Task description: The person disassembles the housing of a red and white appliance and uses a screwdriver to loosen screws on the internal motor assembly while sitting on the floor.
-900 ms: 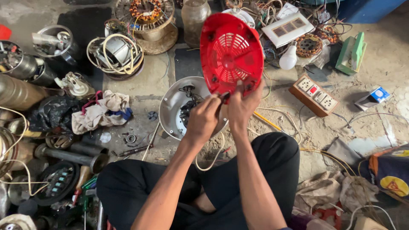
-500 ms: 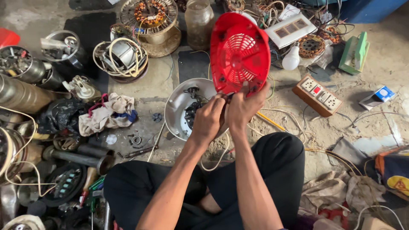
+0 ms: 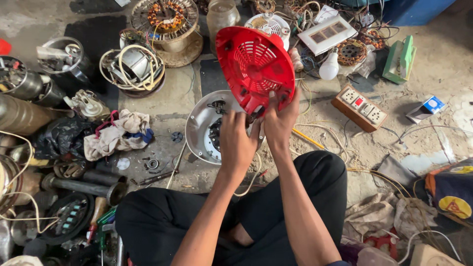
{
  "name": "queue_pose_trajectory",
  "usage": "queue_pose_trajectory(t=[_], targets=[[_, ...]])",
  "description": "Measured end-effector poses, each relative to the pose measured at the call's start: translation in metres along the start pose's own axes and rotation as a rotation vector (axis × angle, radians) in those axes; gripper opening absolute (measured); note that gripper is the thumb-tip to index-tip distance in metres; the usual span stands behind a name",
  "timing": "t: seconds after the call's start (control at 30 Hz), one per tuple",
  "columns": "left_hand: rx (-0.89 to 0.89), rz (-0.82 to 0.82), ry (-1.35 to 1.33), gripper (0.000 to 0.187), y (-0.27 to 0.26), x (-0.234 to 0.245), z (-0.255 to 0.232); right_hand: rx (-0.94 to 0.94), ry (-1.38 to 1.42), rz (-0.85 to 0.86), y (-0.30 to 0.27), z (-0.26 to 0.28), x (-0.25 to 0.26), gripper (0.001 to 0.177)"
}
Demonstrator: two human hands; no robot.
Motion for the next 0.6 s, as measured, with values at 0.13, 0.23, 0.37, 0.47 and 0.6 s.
queue_pose_trajectory(t=[0.13,0.23,0.37,0.47,0.6], targets=[[0.194,0.121,-0.187,0.016,0.0,-0.025,0.016,-0.002,-0.014,0.034,-0.002,0.002,0.0,0.025],[0.188,0.128,-0.234,0.016,-0.002,-0.042,0.021,-0.151,0.02,0.085,-0.009,-0.007,0.002,0.025],[0.146,0.103,-0.345,0.014,-0.003,-0.053,0.027,-0.371,0.123,0.119,-0.013,-0.04,-0.002,0.018],[0.14,0.158,-0.341,0.016,-0.004,-0.056,0.035,-0.374,0.088,0.124,-0.012,-0.055,0.001,0.016],[0.086,0.206,-0.301,0.02,0.004,-0.056,0.039,-0.337,0.052,0.109,-0.007,-0.058,-0.001,0.014]])
Point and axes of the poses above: each hand's wrist, its own y-axis towards the middle knuckle, its own x-axis out of the back of the hand, z = x × y, the point moved 7 cm from there along y, towards the middle knuckle, and after that the axes turned 1 degree about x, right-handed, at the moved point
